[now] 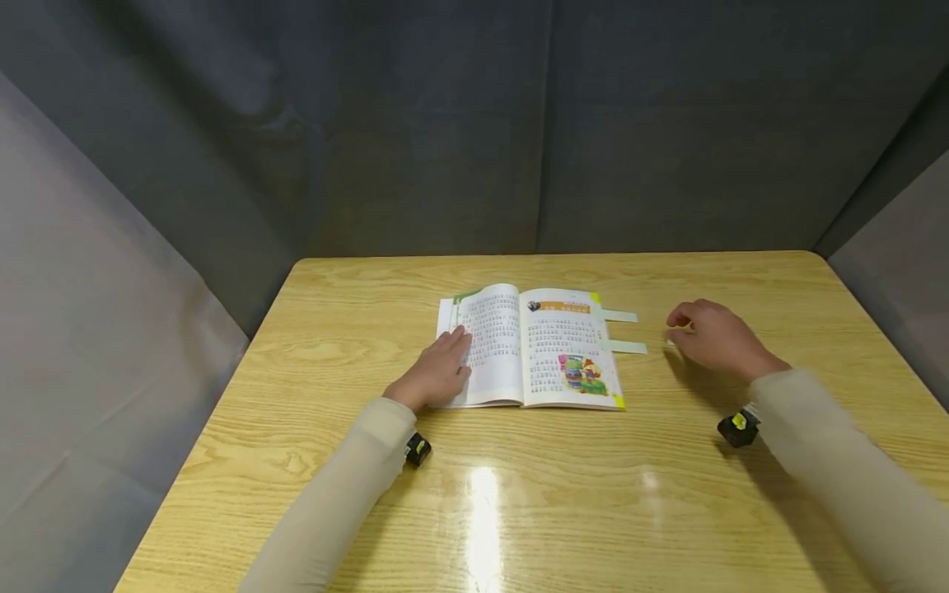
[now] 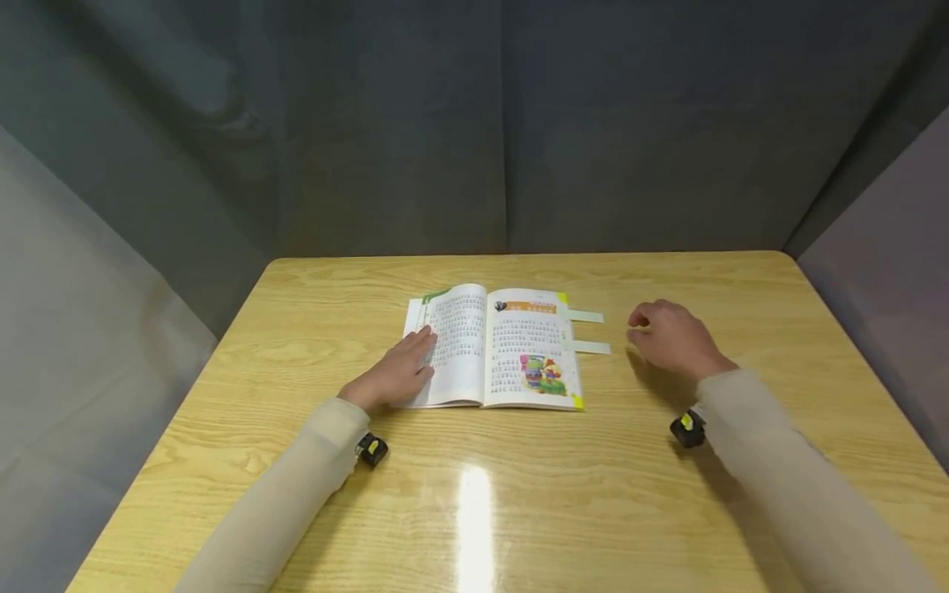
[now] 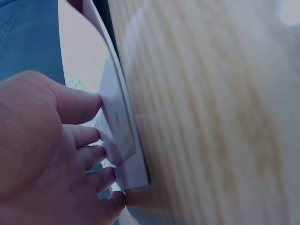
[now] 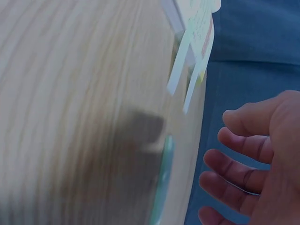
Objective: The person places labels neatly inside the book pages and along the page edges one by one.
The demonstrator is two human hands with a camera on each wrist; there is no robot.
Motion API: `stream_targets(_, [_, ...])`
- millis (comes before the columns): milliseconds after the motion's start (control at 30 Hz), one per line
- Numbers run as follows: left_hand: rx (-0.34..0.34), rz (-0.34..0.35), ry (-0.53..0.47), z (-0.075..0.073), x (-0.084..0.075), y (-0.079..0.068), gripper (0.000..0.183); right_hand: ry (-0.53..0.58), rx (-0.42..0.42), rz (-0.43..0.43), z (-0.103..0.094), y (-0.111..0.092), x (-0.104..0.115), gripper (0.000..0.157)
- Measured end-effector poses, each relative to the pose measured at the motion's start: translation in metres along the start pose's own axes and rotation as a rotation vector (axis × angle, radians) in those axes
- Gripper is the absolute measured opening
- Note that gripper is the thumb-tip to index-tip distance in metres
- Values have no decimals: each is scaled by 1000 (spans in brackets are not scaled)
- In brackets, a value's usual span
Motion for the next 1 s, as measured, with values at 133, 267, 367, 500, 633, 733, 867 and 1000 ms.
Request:
stream_targets(133, [-1,-4,-6,0,1,0,62,13,3,23,-1,-4,-11,34])
stream_targets(267, [-4,-18,-14,-1,2,-1,62,26,2,50,-1,-5,-21,34])
stream_targets(367, [-6,-20,-9,-2,3,-2,62,23,-11,61,0,-5,-27,32])
stream_targets(500, [-8,-10,-2,-5,1,-3,62,-5,-40,61,0,-3,-35,30])
stream_targets(633, [-10,5,-6,-6,0,-3,62,-28,-67,65,1,-3,-40,26])
stream_targets(733, [-25,19,4,-4,0,-2,61,-33,-68,69,2,-3,-42,24])
stream_targets(867, [-34,18,15,0,1,0,62,-43,-52,65,3,-3,-43,22])
stream_targets(1000, [-17,7,18,4,2,3,62,-81,-39,58,4,-2,-43,19])
Point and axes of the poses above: each hand's wrist, its own y-axis towards the middle knuckle, its own z-axis out of the palm, x = y × z, the point moved 2 cm from there along y, towards the middle knuckle, and after that the axes turned 1 degree about x, right-handed, at the moved point
